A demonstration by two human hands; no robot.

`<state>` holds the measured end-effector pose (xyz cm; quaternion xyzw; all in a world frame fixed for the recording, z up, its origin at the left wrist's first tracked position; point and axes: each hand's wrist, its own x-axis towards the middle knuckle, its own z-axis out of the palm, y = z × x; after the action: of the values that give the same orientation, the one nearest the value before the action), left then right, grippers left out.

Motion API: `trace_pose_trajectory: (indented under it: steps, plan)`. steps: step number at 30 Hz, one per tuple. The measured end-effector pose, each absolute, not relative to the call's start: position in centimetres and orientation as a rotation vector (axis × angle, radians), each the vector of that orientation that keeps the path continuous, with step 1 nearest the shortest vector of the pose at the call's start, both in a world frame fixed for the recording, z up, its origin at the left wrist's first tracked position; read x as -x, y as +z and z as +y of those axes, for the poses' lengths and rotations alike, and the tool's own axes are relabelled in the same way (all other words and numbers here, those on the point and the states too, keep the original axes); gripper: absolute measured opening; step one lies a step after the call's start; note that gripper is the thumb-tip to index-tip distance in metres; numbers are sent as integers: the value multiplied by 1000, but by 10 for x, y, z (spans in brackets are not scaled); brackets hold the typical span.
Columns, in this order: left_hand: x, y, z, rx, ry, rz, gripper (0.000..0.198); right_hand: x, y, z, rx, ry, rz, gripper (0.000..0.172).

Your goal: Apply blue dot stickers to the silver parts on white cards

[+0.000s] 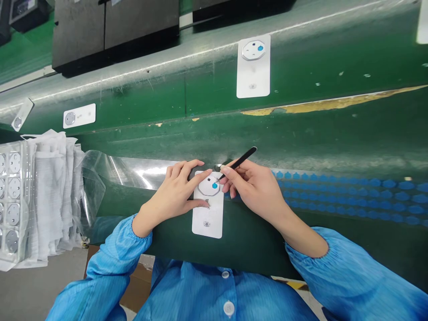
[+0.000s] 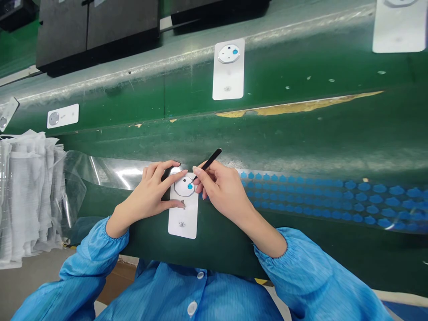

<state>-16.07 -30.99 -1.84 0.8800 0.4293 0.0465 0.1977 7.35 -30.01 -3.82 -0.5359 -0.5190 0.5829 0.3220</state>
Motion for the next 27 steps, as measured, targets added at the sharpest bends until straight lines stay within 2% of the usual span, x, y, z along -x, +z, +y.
trace_pose_trajectory:
  steps: [4, 9, 14, 19, 27]
  plan:
    - [157, -9, -314, -2529, 74, 1215, 82, -73, -37, -299, 1390, 1510, -1379, 37]
    - [138, 4, -349, -2611, -15, 1328, 73, -72, -39, -299, 1340, 1523, -1368, 36]
    - [124, -6, -378, -2650, -129, 1451, 78, -70, -42, -297, 1317, 1529, -1332, 39]
    - [120, -6, -377, -2671, -239, 1514, 85, -67, -40, -296, 1238, 1560, -1111, 45]
    - [111, -15, -379, -2701, -392, 1582, 94, -59, -36, -295, 1155, 1538, -1074, 56]
